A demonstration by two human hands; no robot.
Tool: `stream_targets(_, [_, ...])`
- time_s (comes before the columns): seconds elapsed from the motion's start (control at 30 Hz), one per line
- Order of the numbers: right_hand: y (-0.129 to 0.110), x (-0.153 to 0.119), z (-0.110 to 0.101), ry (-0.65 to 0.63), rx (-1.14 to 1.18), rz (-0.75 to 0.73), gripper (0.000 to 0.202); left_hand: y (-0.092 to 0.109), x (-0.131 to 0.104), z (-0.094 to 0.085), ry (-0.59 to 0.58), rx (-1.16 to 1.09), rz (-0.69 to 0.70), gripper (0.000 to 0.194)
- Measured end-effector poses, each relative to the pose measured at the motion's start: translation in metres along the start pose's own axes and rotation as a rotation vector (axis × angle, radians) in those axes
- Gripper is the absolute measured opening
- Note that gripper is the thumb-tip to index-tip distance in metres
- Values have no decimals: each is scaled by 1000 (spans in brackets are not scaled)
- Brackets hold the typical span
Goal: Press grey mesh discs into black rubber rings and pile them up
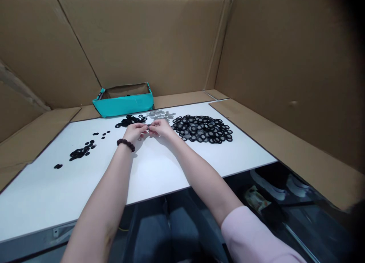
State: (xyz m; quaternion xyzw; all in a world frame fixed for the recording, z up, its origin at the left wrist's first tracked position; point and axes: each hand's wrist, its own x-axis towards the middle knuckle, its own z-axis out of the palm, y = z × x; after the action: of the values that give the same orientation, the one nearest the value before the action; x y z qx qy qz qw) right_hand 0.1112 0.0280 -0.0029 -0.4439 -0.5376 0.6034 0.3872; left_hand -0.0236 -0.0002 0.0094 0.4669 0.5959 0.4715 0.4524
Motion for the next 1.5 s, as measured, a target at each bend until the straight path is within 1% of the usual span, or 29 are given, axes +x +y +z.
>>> stream_targets(0.13, [-2,1,4,42,21,7,20,7,-7,4,-49,-117,-103,7])
stream_targets(0.2, [-3,0,8,67,63,27,22,6,-7,7,-36,-124,-108,5])
stream_targets(0.27, [-4,-3,10,86,118,51,24,3,-4,11,39,-77,-56,4])
stream_targets(0.3, [-5,-5,10,83,144,72,25,0,-1,12,88,-31,-7,4])
stream_targets(0.33, [-7,-7,10,68,159,97,25,-3,1,13,138,30,49,3])
stream_targets(0.4, [-10,-11,7,-1,146,148,25,-7,6,13,184,155,162,4])
stream_targets(0.47, [-12,-13,3,-73,109,187,24,-9,9,11,170,221,216,7])
stream_targets(0.57, [-14,-15,-1,-97,87,210,21,-10,11,9,95,174,180,10])
stream_targets(0.63, [-14,-15,-1,-92,87,199,21,-11,12,7,51,108,144,11])
stream_targets(0.73, [-12,-14,1,-91,45,161,19,-15,14,6,25,46,124,15])
stream_targets(0.83, [-8,-11,4,-62,-85,110,20,-17,15,6,-21,39,102,17])
stream_targets(0.93, [-4,-9,6,-22,-273,33,22,-15,13,5,-62,56,95,12])
stream_targets(1.03, [-3,-9,7,-21,-419,-33,24,-12,10,4,-33,91,102,10])
stream_targets(1.1, [-5,-9,7,-29,-449,-64,24,-11,10,3,2,94,77,11])
stream_targets(1.23, [-8,-8,5,-30,-416,-72,25,-8,10,2,0,21,-29,7])
stream_targets(1.37, [-6,-4,5,9,-328,-42,28,-5,6,6,1,8,-31,6])
stream_targets(1.5, [-1,0,9,22,-98,40,27,-5,5,8,15,-25,-20,5])
